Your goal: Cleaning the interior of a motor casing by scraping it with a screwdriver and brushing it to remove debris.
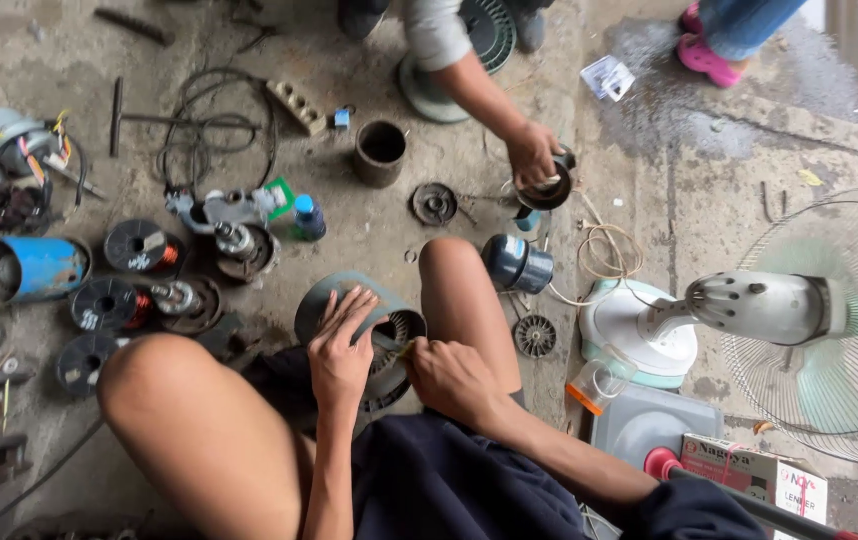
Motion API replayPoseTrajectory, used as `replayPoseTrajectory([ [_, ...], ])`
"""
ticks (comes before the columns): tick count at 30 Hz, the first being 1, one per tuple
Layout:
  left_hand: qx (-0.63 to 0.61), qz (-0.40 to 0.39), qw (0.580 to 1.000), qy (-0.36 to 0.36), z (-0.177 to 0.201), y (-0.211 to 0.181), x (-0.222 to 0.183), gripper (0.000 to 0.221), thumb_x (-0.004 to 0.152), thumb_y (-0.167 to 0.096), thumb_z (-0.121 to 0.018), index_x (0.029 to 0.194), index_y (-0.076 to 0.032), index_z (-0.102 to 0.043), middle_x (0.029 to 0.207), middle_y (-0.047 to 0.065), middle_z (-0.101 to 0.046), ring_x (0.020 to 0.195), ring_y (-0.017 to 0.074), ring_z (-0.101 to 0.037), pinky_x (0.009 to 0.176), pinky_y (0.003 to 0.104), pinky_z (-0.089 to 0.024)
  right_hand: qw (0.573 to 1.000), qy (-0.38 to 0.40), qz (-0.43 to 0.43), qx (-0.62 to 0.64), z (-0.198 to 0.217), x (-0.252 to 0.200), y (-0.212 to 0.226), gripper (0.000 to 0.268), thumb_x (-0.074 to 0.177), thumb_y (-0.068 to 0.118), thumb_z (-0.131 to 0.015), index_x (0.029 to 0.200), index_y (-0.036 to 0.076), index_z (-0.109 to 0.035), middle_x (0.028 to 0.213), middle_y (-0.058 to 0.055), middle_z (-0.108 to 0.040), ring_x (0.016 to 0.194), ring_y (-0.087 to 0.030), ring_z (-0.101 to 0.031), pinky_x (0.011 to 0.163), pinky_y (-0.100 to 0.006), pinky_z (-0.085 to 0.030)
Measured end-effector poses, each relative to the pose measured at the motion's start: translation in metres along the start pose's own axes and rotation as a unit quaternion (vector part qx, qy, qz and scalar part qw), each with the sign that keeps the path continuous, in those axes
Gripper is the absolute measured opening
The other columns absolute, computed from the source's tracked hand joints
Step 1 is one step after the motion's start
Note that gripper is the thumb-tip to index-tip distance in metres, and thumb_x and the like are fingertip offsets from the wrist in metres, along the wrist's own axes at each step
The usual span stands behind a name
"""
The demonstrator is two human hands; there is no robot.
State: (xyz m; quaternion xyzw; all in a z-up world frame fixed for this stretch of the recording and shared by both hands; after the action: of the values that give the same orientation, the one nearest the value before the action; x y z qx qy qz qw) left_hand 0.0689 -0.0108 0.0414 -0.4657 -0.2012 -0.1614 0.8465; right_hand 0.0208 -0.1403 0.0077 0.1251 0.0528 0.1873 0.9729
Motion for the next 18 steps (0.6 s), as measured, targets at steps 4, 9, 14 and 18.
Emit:
replayPoseTrajectory([
  [4, -0.006, 0.004, 1.000, 0.000, 0.002, -0.001, 0.004, 0.028, 0.077, 0.006, -0.079, 0.105, 0.004, -0.075, 0.116, 0.009, -0.076, 0.117, 0.0264, -0.071, 0.114, 0.043, -0.049, 0.999, -0.038, -0.021, -0.028, 0.020, 0.004, -0.011, 0.025, 0.096, 0.023, -0.061, 0.082, 0.002, -0.062, 0.060, -0.013, -0.064, 0.039, -0.030, -0.059, 0.035, -0.040, -0.043],
  [9, -0.001, 0.004, 1.000, -0.017, 0.002, 0.005, 0.004, 0.028, 0.078, 0.006, -0.078, 0.105, 0.004, -0.075, 0.115, 0.009, -0.077, 0.115, 0.0262, -0.072, 0.114, 0.043, -0.050, 0.999, 0.002, 0.003, -0.045, 0.030, -0.013, -0.007, 0.023, 0.096, 0.022, -0.056, 0.085, 0.003, -0.064, 0.066, -0.012, -0.067, 0.041, -0.029, -0.060, 0.037, -0.040, -0.045],
  [14, -0.007, 0.014, 1.000, -0.003, -0.004, 0.010, 0.001, 0.032, 0.076, 0.007, -0.077, 0.108, 0.002, -0.076, 0.117, 0.008, -0.076, 0.118, 0.0255, -0.071, 0.115, 0.042, -0.048, 0.995, -0.059, 0.031, -0.068, -0.007, 0.015, 0.008, 0.019, 0.092, 0.013, -0.060, 0.082, -0.004, -0.059, 0.065, -0.013, -0.058, 0.038, -0.025, -0.055, 0.032, -0.037, -0.042],
  [18, -0.019, 0.025, 0.999, -0.007, 0.000, 0.011, 0.009, 0.031, 0.075, 0.008, -0.076, 0.106, 0.003, -0.076, 0.115, 0.008, -0.077, 0.117, 0.0255, -0.071, 0.114, 0.042, -0.048, 0.999, -0.015, 0.017, -0.023, 0.017, 0.015, -0.002, 0.020, 0.091, 0.017, -0.061, 0.083, 0.000, -0.064, 0.071, -0.014, -0.065, 0.047, -0.029, -0.060, 0.042, -0.040, -0.046],
])
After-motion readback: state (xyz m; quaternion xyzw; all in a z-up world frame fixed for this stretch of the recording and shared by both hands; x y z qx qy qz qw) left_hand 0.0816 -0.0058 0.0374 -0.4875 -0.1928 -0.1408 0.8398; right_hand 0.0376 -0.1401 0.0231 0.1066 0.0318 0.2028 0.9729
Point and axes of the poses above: each hand's wrist, its own x-axis towards the middle knuckle, its own z-axis out of the back of the hand, y = z × x, the point moved 9 cm from there along x, towards the middle knuckle
